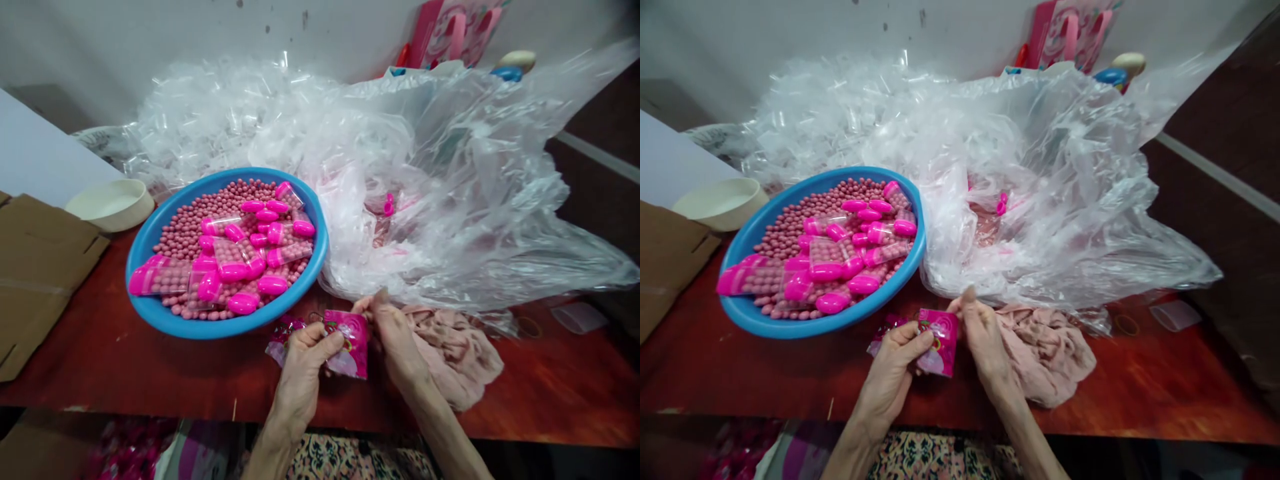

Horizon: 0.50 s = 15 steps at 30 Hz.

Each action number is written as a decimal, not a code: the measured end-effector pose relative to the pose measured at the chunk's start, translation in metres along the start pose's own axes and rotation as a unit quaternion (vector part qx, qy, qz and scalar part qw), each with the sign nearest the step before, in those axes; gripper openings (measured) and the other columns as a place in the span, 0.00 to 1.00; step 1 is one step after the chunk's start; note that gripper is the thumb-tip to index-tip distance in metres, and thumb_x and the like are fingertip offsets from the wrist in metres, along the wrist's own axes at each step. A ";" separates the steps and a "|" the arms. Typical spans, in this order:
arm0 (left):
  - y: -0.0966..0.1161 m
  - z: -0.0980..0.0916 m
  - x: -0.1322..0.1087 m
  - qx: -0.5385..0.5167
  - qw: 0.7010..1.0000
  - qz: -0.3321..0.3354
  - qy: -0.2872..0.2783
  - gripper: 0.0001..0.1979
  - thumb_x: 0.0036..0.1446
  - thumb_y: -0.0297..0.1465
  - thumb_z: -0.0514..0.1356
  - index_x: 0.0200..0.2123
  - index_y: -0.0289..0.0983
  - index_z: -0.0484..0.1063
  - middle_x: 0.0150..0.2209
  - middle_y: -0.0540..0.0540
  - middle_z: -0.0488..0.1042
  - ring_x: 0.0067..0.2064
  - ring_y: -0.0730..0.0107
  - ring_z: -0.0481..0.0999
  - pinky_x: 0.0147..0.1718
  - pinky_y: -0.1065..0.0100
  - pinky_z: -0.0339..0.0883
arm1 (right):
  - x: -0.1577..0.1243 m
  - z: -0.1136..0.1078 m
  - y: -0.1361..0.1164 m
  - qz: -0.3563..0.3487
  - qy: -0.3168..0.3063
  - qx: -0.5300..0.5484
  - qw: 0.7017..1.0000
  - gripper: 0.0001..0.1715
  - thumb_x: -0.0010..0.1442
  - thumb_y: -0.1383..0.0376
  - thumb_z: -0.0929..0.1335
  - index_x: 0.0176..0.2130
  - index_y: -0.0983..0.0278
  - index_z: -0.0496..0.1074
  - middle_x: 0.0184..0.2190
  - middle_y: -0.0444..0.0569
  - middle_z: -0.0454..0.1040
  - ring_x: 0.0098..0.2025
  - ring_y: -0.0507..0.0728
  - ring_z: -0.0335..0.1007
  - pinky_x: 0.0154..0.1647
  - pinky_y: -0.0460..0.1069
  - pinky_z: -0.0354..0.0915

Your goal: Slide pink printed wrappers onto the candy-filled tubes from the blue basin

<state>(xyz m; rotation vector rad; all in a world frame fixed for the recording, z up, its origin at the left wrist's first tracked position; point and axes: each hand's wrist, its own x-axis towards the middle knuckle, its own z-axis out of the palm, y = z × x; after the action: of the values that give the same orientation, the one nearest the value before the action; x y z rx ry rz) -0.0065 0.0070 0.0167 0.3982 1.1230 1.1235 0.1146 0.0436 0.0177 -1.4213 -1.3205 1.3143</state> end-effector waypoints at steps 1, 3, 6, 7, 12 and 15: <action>-0.003 0.002 0.000 -0.012 0.999 0.009 0.028 0.10 0.44 0.35 0.67 0.23 0.33 0.74 0.18 0.53 0.68 0.19 0.81 0.60 0.18 0.75 0.50 | -0.004 0.001 0.002 0.004 0.025 0.002 1.000 0.33 0.61 0.43 0.50 0.25 0.63 0.63 0.15 0.38 0.57 0.14 0.48 0.49 0.13 0.43 0.49; -0.008 0.005 0.000 -0.033 0.997 0.025 0.070 0.10 0.44 0.35 0.67 0.25 0.34 0.74 0.21 0.53 0.70 0.21 0.81 0.62 0.20 0.76 0.53 | -0.014 0.007 0.005 0.003 0.062 -0.008 0.998 0.32 0.63 0.45 0.49 0.26 0.63 0.64 0.15 0.39 0.59 0.15 0.49 0.53 0.14 0.44 0.51; -0.010 0.010 -0.003 -0.048 0.995 0.030 0.087 0.12 0.41 0.34 0.69 0.28 0.33 0.75 0.24 0.51 0.71 0.24 0.79 0.65 0.22 0.75 0.57 | -0.024 0.019 0.008 -0.023 0.096 -0.043 0.994 0.28 0.64 0.49 0.55 0.23 0.63 0.63 0.15 0.41 0.62 0.17 0.50 0.59 0.17 0.44 0.55; -0.009 0.011 -0.004 -0.049 0.995 0.032 0.086 0.13 0.40 0.34 0.69 0.29 0.33 0.75 0.24 0.51 0.72 0.24 0.78 0.65 0.22 0.75 0.58 | -0.025 0.022 0.009 -0.036 0.108 -0.058 0.992 0.27 0.64 0.50 0.56 0.22 0.63 0.62 0.15 0.41 0.62 0.17 0.50 0.59 0.17 0.44 0.55; -0.004 0.009 0.000 -0.030 0.990 0.071 0.114 0.16 0.48 0.43 0.63 0.23 0.35 0.70 0.18 0.55 0.65 0.19 0.80 0.60 0.18 0.75 0.55 | -0.026 0.026 0.009 -0.147 0.155 -0.144 0.966 0.22 0.66 0.60 0.59 0.22 0.64 0.62 0.14 0.38 0.59 0.14 0.47 0.54 0.16 0.43 0.50; -0.009 0.006 0.007 0.000 0.982 0.104 0.158 0.20 0.52 0.44 0.59 0.18 0.36 0.64 0.16 0.56 0.59 0.18 0.81 0.57 0.17 0.75 0.55 | -0.036 0.034 0.005 -0.264 0.156 -0.195 0.932 0.23 0.65 0.63 0.60 0.19 0.63 0.61 0.13 0.38 0.58 0.14 0.48 0.51 0.18 0.46 0.47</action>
<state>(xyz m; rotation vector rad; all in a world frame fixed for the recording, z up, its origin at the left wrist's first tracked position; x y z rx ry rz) 0.0035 0.0102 0.0092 0.3492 1.3825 1.4051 0.0846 0.0040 0.0131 -1.3224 -1.6450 0.4673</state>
